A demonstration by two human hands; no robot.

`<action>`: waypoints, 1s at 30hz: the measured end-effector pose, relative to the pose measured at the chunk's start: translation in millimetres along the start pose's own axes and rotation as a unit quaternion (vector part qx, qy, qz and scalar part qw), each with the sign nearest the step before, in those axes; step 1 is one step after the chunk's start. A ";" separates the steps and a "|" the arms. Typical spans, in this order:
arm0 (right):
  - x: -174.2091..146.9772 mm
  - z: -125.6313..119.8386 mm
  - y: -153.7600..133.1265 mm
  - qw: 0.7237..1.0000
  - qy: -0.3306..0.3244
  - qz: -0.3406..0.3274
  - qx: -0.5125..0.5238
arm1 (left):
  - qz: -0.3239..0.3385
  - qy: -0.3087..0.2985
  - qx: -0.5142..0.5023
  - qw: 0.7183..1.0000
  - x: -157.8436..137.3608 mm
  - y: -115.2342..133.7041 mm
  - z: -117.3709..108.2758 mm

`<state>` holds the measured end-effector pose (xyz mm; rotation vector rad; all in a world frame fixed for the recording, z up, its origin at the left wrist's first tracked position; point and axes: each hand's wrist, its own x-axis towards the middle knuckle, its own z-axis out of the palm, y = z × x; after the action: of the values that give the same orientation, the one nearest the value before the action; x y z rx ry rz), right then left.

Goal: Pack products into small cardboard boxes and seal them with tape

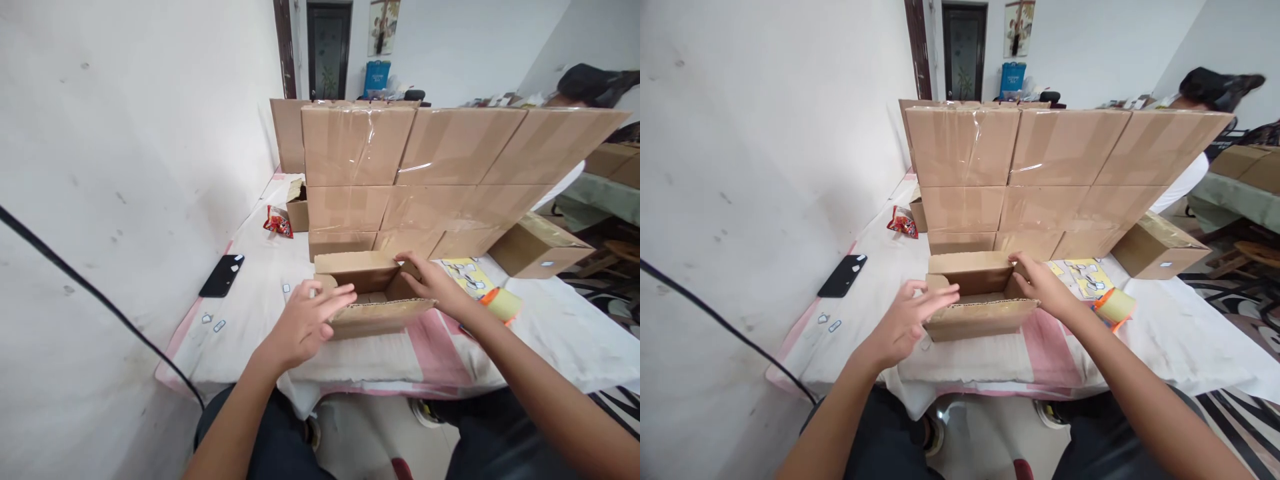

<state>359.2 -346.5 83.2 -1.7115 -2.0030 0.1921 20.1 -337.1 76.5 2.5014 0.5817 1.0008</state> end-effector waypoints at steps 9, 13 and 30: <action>-17.5 20.0 25.5 0.984 0.112 0.015 0.135 | -0.035 0.046 0.085 0.995 13.8 -25.6 6.4; -20.7 27.9 27.4 0.974 0.151 0.011 0.171 | -0.179 -0.032 0.021 0.983 13.4 -42.1 2.7; -16.5 45.5 33.0 0.925 0.262 0.035 0.272 | -0.206 0.138 0.268 0.931 8.0 -48.9 45.9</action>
<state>369.4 -346.3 25.6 -1.2988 -1.3360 0.2542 46.7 -300.8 26.1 2.5023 1.5819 1.1428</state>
